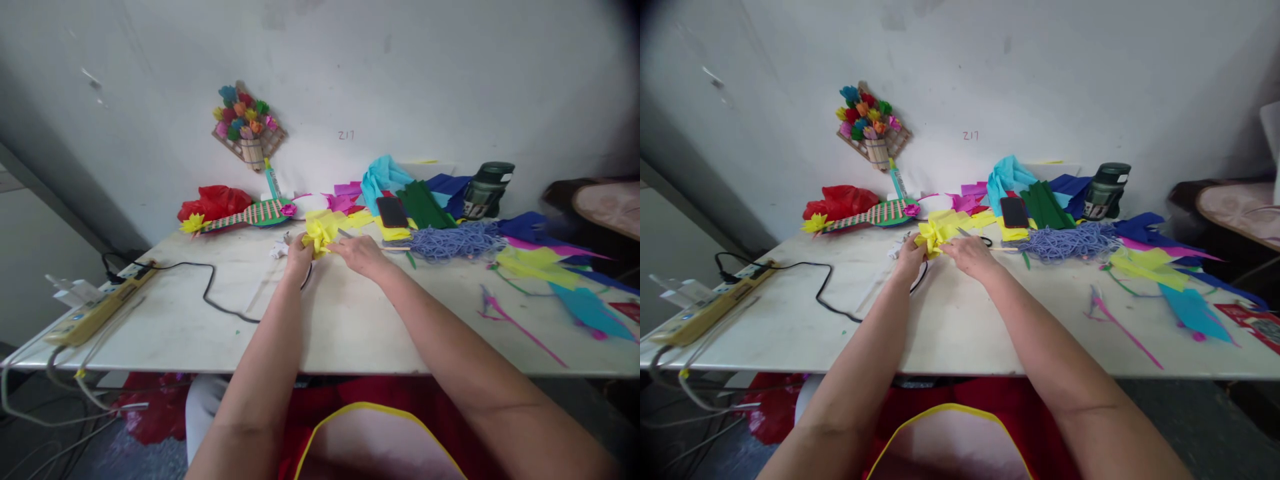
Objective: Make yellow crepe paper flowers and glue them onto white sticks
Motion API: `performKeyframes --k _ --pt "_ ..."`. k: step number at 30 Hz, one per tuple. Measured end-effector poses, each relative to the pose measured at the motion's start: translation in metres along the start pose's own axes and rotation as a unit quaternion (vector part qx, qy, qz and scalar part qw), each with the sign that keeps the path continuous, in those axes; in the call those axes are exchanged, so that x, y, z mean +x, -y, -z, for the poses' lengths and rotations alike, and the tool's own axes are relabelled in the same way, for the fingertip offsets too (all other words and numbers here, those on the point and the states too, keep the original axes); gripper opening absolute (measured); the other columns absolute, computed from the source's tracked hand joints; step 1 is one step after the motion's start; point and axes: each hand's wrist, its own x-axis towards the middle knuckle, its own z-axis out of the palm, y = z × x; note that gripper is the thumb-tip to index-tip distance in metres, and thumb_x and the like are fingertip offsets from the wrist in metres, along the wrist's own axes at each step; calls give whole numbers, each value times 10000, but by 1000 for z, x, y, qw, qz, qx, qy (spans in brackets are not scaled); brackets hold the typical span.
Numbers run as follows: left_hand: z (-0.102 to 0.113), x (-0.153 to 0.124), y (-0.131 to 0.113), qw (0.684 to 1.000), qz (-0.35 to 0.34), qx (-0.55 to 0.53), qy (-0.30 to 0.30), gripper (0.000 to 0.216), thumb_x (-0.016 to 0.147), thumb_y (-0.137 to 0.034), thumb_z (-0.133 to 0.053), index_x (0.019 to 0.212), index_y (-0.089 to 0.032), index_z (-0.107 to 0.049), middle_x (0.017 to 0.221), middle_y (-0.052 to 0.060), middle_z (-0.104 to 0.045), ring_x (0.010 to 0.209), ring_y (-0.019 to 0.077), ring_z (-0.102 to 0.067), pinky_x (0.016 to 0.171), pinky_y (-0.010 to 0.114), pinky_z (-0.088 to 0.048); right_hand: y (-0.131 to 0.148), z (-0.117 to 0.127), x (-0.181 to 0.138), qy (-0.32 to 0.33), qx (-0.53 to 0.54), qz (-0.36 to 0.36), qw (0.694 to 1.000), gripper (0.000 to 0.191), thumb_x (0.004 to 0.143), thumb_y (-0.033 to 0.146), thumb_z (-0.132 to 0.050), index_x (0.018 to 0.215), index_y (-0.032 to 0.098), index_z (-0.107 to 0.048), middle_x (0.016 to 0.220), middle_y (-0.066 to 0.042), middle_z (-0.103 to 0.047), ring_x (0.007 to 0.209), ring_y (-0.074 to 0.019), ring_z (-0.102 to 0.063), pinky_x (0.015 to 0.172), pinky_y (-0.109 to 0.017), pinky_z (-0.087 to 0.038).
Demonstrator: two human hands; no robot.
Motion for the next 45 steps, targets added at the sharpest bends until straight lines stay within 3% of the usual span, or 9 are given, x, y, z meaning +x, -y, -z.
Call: performKeyframes --k 4,17,23,34,45 --pt "-1 -3 -6 997 25 -71 21 295 654 -207 -541 948 -178 -541 841 35 -623 705 148 -592 646 302 -505 0 -2 0 -24 17 -7 1000 417 874 198 -256 1192 313 -501 909 -69 -629 774 -184 -563 607 -270 -314" --pt "0 -3 -6 997 23 -66 33 290 667 -238 -553 949 -177 -535 880 45 -627 745 155 -593 629 280 -492 -5 -5 0 -32 24 -2 999 397 883 234 -252 1182 301 -505 958 -58 -648 796 -195 -586 630 -278 -338" --pt "0 -4 -8 997 27 -68 31 258 661 -219 -553 915 -174 -540 886 46 -632 756 164 -595 642 295 -498 -6 -4 0 -30 32 -32 999 396 885 316 -280 1242 254 -439 931 -90 -666 800 -221 -608 666 -294 -358" --pt "0 -5 -9 997 30 -68 30 270 664 -216 -546 932 -184 -546 880 35 -633 750 153 -590 646 288 -491 -5 -1 -1 -17 17 -6 1000 434 878 213 -265 1281 313 -392 974 -74 -654 820 -206 -594 669 -288 -357" --pt "-1 -5 -7 996 20 -76 36 267 663 -210 -545 929 -190 -544 872 39 -633 759 158 -587 649 292 -494 -5 -6 1 -23 25 -5 999 438 867 195 -268 1253 308 -442 978 -67 -648 829 -202 -592 678 -293 -371"
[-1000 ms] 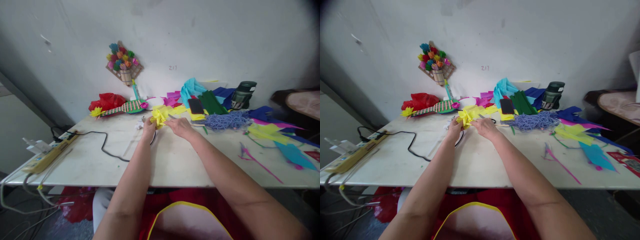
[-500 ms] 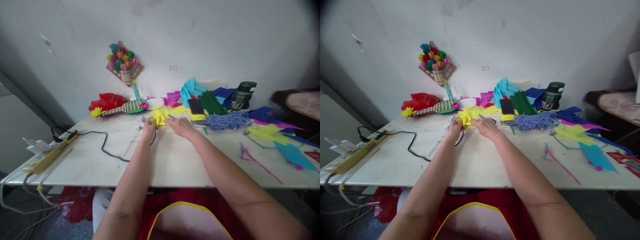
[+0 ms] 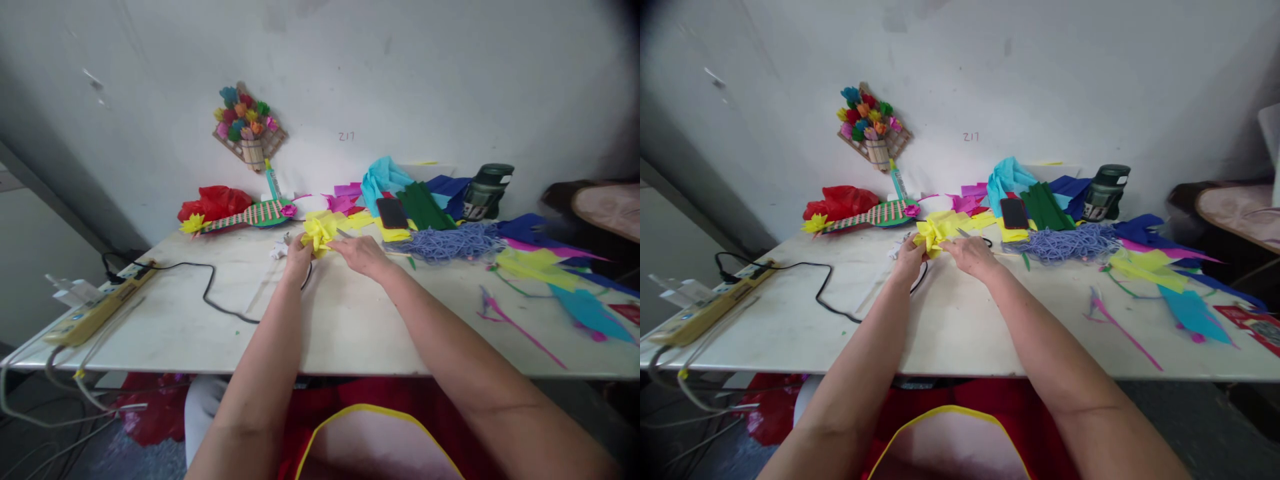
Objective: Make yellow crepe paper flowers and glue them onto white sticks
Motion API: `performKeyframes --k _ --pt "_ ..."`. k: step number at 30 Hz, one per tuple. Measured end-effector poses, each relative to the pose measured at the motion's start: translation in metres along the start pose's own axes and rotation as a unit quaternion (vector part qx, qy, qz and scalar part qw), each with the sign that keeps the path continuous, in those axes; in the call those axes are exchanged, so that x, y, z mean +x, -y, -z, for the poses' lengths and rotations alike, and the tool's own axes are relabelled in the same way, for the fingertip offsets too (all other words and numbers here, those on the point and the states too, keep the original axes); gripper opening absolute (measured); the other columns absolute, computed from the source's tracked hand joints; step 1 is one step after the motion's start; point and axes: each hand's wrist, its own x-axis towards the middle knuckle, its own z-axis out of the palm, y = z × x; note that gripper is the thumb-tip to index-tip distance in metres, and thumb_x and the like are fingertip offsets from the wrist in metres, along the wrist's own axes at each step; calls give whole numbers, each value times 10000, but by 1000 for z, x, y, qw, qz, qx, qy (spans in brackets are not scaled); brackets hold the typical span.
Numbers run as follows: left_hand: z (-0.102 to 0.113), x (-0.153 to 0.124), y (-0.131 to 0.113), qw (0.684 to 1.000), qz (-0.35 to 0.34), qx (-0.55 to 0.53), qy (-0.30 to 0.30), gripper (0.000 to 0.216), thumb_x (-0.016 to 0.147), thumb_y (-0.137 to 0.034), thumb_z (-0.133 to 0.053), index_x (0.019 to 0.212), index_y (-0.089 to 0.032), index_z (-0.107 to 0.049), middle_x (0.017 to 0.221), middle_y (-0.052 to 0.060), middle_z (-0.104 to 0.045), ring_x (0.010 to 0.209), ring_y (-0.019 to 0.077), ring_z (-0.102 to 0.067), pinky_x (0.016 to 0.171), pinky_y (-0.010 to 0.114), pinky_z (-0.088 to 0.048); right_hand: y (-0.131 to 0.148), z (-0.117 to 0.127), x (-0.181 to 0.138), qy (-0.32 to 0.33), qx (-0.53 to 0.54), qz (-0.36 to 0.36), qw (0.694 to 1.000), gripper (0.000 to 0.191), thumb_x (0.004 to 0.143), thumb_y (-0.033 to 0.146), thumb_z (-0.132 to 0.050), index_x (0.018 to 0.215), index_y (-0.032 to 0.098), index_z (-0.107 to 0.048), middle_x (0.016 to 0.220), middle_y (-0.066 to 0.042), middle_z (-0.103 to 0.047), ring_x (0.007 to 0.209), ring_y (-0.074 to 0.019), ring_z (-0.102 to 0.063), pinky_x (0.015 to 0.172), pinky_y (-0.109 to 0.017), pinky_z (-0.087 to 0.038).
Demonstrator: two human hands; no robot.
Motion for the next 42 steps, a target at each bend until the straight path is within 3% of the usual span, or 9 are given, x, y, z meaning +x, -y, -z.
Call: performKeyframes --k 9,17,24,27,33,42 --pt "-2 -2 -2 999 24 -45 10 213 678 -245 -539 877 -174 -514 838 19 -629 759 140 -594 732 339 -496 -3 -9 4 -22 58 -29 998 371 882 273 -305 1159 297 -549 1043 -30 -649 915 -173 -592 719 -260 -389" --pt "-2 -4 -6 993 42 -103 27 223 618 -177 -527 840 -162 -521 804 22 -616 731 135 -596 747 343 -502 -5 -5 4 -4 81 -34 996 356 882 289 -316 1125 270 -576 907 -29 -677 843 -157 -597 666 -238 -375" --pt "-2 -3 -8 986 66 -136 71 304 582 -167 -468 881 -167 -524 841 27 -617 784 153 -592 770 359 -489 -9 -10 5 -38 105 -19 994 330 863 248 -358 1082 239 -605 996 -43 -643 892 -151 -578 688 -228 -386" --pt "-3 -6 -10 984 43 -147 93 305 580 -154 -505 883 -168 -533 876 28 -607 818 156 -584 790 350 -472 -10 -11 5 -38 105 -15 994 329 855 236 -367 1079 248 -608 1014 -34 -644 901 -156 -584 709 -236 -402" --pt "-5 -14 -12 990 14 -106 93 412 553 -132 -655 940 -192 -526 931 25 -594 822 145 -579 797 320 -447 -9 -9 5 -31 114 -43 992 314 847 269 -401 1076 287 -614 1026 -11 -658 926 -183 -597 744 -270 -430" --pt "-4 -9 -5 997 6 -54 63 379 545 -168 -669 902 -176 -544 832 13 -599 763 144 -585 712 287 -460 -10 -8 6 -9 143 -69 987 297 838 306 -424 1058 312 -624 1028 9 -660 938 -186 -602 758 -282 -445"
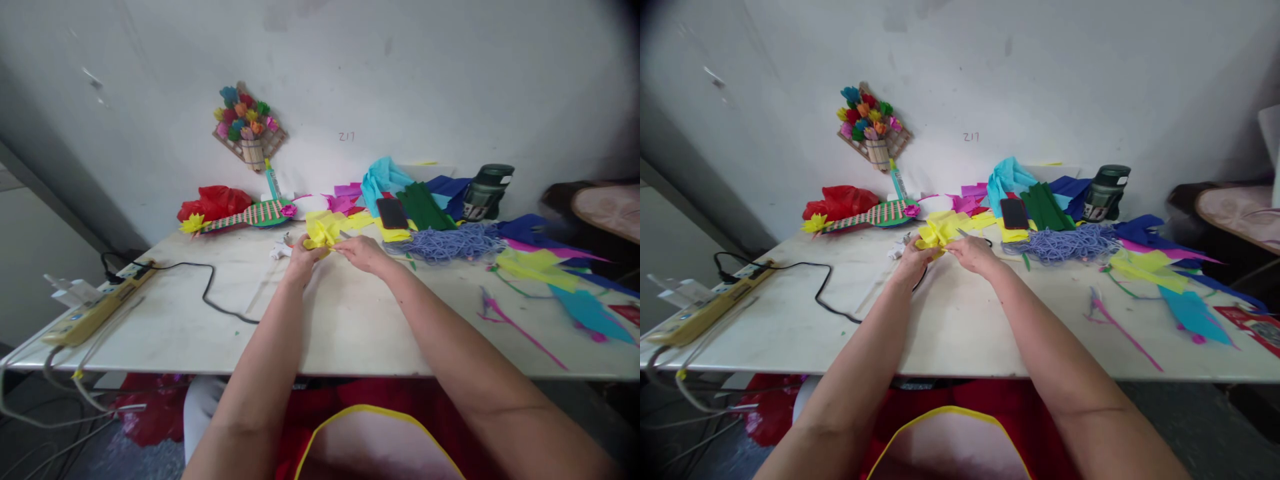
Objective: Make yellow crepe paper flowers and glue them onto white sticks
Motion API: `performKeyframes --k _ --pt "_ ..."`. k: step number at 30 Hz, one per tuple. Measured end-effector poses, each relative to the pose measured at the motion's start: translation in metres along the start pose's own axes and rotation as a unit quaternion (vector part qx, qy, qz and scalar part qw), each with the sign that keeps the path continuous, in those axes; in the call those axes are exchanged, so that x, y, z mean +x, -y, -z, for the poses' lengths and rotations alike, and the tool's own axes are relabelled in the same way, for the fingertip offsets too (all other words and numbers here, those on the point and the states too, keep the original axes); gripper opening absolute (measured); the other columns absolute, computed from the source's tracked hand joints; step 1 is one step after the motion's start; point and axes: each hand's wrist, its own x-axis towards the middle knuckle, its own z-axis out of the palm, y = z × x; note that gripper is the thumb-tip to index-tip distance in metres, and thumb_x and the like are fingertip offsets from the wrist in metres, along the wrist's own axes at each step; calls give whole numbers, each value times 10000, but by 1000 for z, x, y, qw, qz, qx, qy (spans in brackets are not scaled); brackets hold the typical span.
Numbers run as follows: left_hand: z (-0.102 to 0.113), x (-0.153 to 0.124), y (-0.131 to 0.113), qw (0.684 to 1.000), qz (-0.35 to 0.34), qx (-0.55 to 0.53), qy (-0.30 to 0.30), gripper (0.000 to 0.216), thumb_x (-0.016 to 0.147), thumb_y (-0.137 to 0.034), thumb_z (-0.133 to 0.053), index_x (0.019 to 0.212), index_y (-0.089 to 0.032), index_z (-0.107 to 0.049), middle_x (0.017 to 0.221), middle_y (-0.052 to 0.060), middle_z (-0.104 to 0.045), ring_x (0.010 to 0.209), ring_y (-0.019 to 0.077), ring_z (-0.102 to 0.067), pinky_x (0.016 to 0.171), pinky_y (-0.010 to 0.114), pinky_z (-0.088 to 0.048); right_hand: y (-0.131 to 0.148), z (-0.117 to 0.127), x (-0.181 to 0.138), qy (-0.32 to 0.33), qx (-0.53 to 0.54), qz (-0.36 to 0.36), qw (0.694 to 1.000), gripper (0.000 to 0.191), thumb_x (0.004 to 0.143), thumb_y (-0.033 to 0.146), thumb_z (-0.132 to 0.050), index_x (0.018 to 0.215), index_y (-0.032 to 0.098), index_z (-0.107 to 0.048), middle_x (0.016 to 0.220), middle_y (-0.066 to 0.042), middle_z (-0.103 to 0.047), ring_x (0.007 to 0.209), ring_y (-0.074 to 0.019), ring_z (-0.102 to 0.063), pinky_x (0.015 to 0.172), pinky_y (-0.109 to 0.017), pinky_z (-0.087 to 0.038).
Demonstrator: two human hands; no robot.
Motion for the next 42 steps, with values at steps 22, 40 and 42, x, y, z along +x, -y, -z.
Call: performKeyframes --k 22,40,42 --pt "-3 0 3 1000 -2 -28 -6 386 520 -127 -682 881 -161 -550 864 45 -626 758 170 -601 735 343 -478 9 7 -5 -19 51 -6 998 252 755 311 -542 978 221 -617 721 -14 -674 690 -151 -598 617 -240 -385" --pt "-6 -3 -7 999 40 -30 -9 402 512 -140 -674 889 -167 -538 878 39 -617 749 151 -599 755 359 -486 7 3 -6 -55 -119 84 988 346 887 334 -316 943 207 -633 877 -61 -663 768 -172 -587 595 -262 -286" --pt "-6 -5 -9 999 43 -32 0 406 518 -141 -670 902 -166 -542 905 52 -616 764 162 -603 764 370 -484 8 3 -6 -53 -113 75 989 348 888 330 -314 948 198 -630 884 -66 -662 772 -170 -587 597 -262 -288"
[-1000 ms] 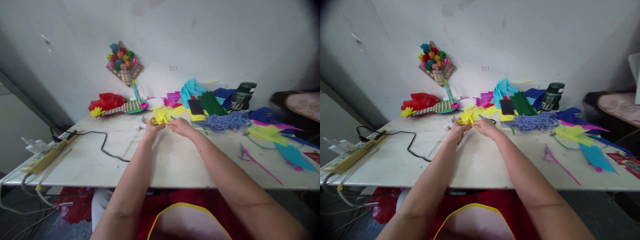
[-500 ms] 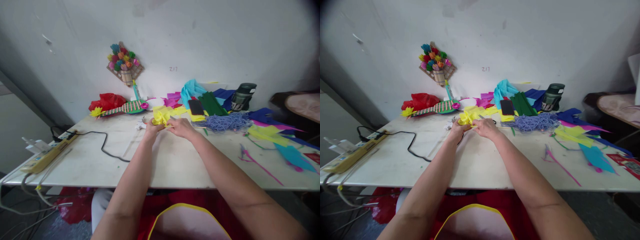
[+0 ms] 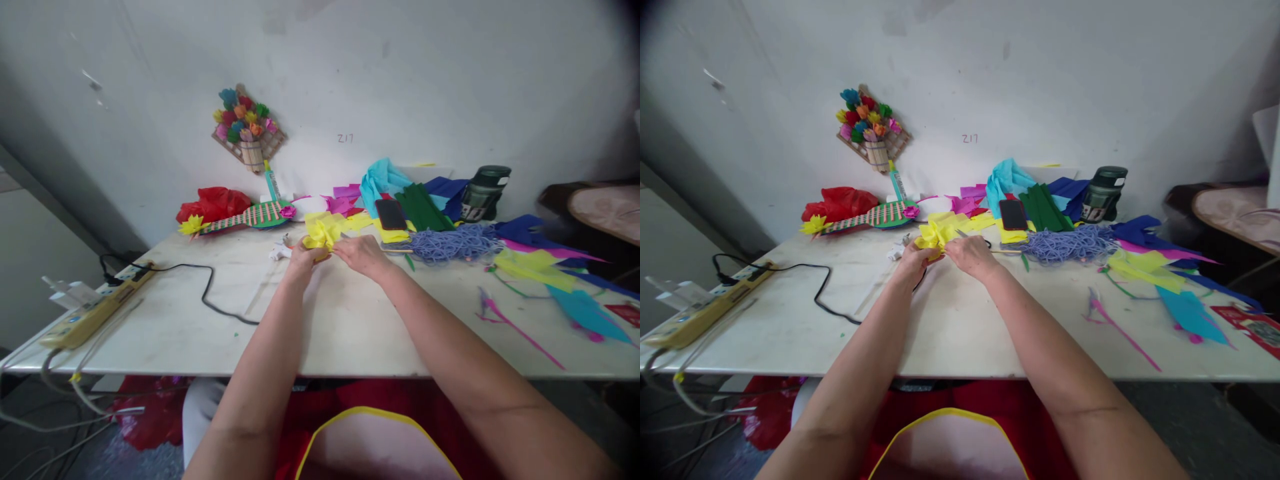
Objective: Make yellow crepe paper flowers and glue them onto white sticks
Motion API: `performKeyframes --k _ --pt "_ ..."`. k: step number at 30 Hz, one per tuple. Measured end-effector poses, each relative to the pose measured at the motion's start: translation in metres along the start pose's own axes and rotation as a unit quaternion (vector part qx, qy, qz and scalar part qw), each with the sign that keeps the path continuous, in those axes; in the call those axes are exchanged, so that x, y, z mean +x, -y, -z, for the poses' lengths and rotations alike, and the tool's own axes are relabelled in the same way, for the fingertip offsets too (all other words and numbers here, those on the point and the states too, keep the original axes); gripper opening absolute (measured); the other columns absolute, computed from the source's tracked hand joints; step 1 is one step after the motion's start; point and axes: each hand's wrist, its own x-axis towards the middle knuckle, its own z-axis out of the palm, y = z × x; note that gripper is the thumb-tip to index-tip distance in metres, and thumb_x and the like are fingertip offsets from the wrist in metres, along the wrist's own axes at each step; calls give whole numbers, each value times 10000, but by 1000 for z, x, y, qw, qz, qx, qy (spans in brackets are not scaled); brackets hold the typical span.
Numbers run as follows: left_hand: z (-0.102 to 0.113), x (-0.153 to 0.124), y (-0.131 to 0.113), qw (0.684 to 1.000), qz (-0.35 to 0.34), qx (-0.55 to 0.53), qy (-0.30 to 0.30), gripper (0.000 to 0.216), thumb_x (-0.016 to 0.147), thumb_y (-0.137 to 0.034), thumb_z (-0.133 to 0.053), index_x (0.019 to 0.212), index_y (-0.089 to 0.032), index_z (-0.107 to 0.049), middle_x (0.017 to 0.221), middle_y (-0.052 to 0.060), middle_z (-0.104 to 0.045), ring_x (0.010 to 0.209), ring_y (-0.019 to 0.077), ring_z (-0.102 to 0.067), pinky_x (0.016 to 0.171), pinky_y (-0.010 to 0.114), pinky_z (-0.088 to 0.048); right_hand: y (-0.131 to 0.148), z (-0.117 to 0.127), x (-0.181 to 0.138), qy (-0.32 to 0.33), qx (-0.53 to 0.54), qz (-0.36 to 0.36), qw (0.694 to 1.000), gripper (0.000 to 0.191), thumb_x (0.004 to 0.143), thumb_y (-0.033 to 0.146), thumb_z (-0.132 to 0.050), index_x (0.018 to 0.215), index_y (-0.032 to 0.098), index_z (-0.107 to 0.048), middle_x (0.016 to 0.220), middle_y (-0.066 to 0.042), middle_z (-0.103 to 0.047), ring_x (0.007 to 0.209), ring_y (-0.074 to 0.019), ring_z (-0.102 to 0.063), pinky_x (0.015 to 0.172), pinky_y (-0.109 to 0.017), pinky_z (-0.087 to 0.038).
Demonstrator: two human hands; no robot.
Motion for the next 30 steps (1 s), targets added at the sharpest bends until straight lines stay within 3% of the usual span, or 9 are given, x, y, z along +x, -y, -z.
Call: performKeyframes --k 10,17,30 --pt "3 0 2 999 3 7 47 460 532 -156 -689 967 -167 -539 958 77 -623 811 175 -605 794 374 -468 3 5 1 14 5 -35 999 331 886 298 -316 933 173 -619 888 -88 -654 813 -190 -587 596 -263 -292" --pt "2 -1 1 999 2 8 40 472 522 -157 -706 954 -182 -518 921 48 -622 811 170 -608 789 361 -465 5 6 2 27 6 -53 998 336 879 303 -322 947 167 -621 903 -103 -660 820 -203 -595 612 -268 -317" --pt "1 -1 1 998 -11 16 65 431 533 -172 -712 936 -160 -558 918 48 -630 794 150 -602 783 326 -461 4 2 6 35 67 -114 991 240 828 304 -426 890 211 -638 830 -49 -681 797 -174 -599 629 -250 -366"
